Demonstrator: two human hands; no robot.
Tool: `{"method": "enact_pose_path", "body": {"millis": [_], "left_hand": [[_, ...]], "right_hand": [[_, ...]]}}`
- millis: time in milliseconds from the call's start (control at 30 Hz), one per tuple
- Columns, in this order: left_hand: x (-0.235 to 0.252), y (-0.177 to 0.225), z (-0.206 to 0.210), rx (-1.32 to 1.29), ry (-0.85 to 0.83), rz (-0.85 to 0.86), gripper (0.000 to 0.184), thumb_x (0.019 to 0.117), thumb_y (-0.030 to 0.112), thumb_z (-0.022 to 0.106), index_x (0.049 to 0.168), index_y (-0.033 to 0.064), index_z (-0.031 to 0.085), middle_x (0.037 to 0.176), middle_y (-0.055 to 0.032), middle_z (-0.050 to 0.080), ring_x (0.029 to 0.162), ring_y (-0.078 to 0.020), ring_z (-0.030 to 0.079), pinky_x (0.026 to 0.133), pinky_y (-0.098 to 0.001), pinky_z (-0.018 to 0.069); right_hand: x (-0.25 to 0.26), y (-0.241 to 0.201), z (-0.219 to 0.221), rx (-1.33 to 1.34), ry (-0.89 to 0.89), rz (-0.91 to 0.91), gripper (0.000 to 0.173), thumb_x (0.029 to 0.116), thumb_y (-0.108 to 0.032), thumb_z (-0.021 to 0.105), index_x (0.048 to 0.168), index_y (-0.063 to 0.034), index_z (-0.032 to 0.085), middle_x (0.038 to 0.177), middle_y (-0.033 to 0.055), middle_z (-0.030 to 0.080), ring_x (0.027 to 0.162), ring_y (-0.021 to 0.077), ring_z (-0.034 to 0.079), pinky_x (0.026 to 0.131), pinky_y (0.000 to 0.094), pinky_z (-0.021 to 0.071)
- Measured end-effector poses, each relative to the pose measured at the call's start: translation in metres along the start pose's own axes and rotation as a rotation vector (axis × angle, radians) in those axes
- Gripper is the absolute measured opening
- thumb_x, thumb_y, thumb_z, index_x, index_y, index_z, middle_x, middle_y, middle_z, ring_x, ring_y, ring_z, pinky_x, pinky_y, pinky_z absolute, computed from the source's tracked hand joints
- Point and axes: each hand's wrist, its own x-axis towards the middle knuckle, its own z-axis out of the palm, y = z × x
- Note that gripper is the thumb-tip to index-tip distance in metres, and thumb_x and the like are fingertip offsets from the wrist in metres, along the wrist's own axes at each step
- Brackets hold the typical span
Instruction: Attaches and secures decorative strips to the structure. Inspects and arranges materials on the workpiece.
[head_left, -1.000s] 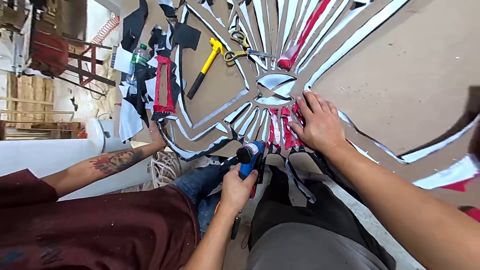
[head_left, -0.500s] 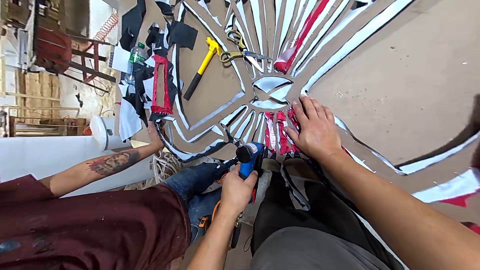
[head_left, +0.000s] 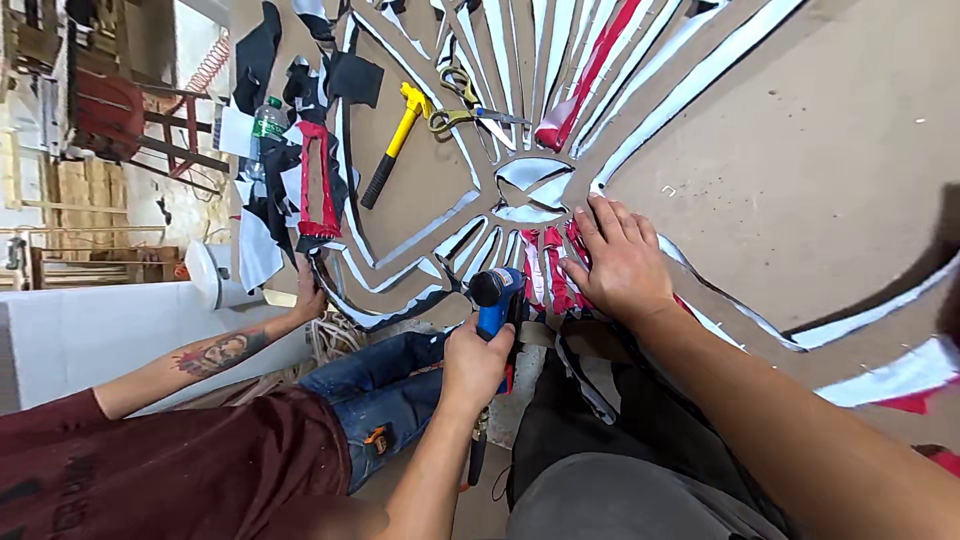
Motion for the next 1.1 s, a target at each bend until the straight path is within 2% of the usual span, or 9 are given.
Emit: {"method": "enact_pose_path", "body": {"millis": [400, 600, 800, 867, 967, 1033, 1100], "left_hand": [[0.014, 0.023, -0.002, -0.046, -0.016, -0.017, 0.021, 0.0975, 0.031, 0.067, 0.097, 0.0106, 0.069, 0.063, -0.0071, 0.067, 0.05, -0.0208, 0.065, 0.05, -0.041, 0.0584], [0.02, 0.029, -0.001, -0.098, -0.032, 0.009, 0.022, 0.0976, 0.03, 0.064, 0.103, 0.0086, 0.067, 0.063, -0.0101, 0.066, 0.048, -0.0229, 0.064, 0.046, -0.0399, 0.0561], [0.03, 0.039, -0.008, -0.116, -0.044, -0.023, 0.019, 0.0975, 0.026, 0.067, 0.103, 0.0073, 0.067, 0.066, -0.009, 0.067, 0.051, -0.0218, 0.065, 0.05, -0.0408, 0.0587], [0.029, 0.036, -0.019, -0.197, -0.041, -0.005, 0.021, 0.0995, 0.025, 0.067, 0.104, 0.0048, 0.066, 0.065, -0.0103, 0.066, 0.051, -0.022, 0.065, 0.05, -0.039, 0.0591], [0.03, 0.02, -0.05, -0.3, -0.084, 0.088, 0.022, 0.0986, 0.022, 0.066, 0.106, 0.0014, 0.067, 0.068, -0.0128, 0.068, 0.057, -0.0244, 0.068, 0.056, -0.0401, 0.061], [0.036, 0.009, -0.077, -0.306, -0.175, 0.135, 0.023, 0.094, 0.017, 0.066, 0.11, 0.0013, 0.066, 0.077, -0.0142, 0.072, 0.066, -0.0254, 0.071, 0.063, -0.0406, 0.0618], [0.049, 0.005, -0.095, -0.251, -0.228, 0.169, 0.026, 0.0886, 0.015, 0.068, 0.111, 0.0027, 0.067, 0.081, -0.0133, 0.072, 0.069, -0.0243, 0.071, 0.065, -0.0402, 0.0615]], "right_hand": [[0.001, 0.002, 0.004, 0.004, 0.024, -0.005, 0.076, 0.0992, -0.063, 0.041, 0.159, -0.0163, 0.04, 0.17, 0.0081, 0.026, 0.155, 0.0311, 0.026, 0.121, 0.0569, 0.0262], [0.0, 0.002, 0.004, -0.014, 0.014, 0.002, 0.076, 0.0993, -0.063, 0.04, 0.16, -0.0178, 0.039, 0.17, 0.0074, 0.026, 0.155, 0.0302, 0.026, 0.121, 0.0565, 0.026], [0.001, 0.001, 0.004, -0.007, 0.006, 0.006, 0.075, 0.0998, -0.063, 0.039, 0.159, -0.0167, 0.04, 0.17, 0.0083, 0.026, 0.155, 0.0309, 0.027, 0.121, 0.0576, 0.0264], [0.0, 0.001, 0.003, -0.005, 0.007, 0.008, 0.075, 0.0997, -0.063, 0.039, 0.159, -0.0167, 0.04, 0.17, 0.0083, 0.026, 0.155, 0.0311, 0.027, 0.121, 0.0571, 0.0264], [-0.003, 0.002, -0.001, 0.042, 0.076, 0.002, 0.069, 0.1007, -0.06, 0.039, 0.154, -0.0158, 0.049, 0.167, 0.0071, 0.034, 0.154, 0.0296, 0.03, 0.123, 0.0575, 0.025], [0.0, -0.005, -0.006, 0.096, 0.159, -0.062, 0.061, 0.1027, -0.051, 0.042, 0.149, -0.0132, 0.054, 0.163, 0.006, 0.042, 0.153, 0.0287, 0.033, 0.123, 0.0616, 0.0226], [0.007, -0.022, -0.009, 0.15, 0.152, -0.161, 0.055, 0.1043, -0.043, 0.046, 0.147, -0.0106, 0.056, 0.159, 0.0073, 0.047, 0.151, 0.0285, 0.038, 0.122, 0.0614, 0.0259]]}}
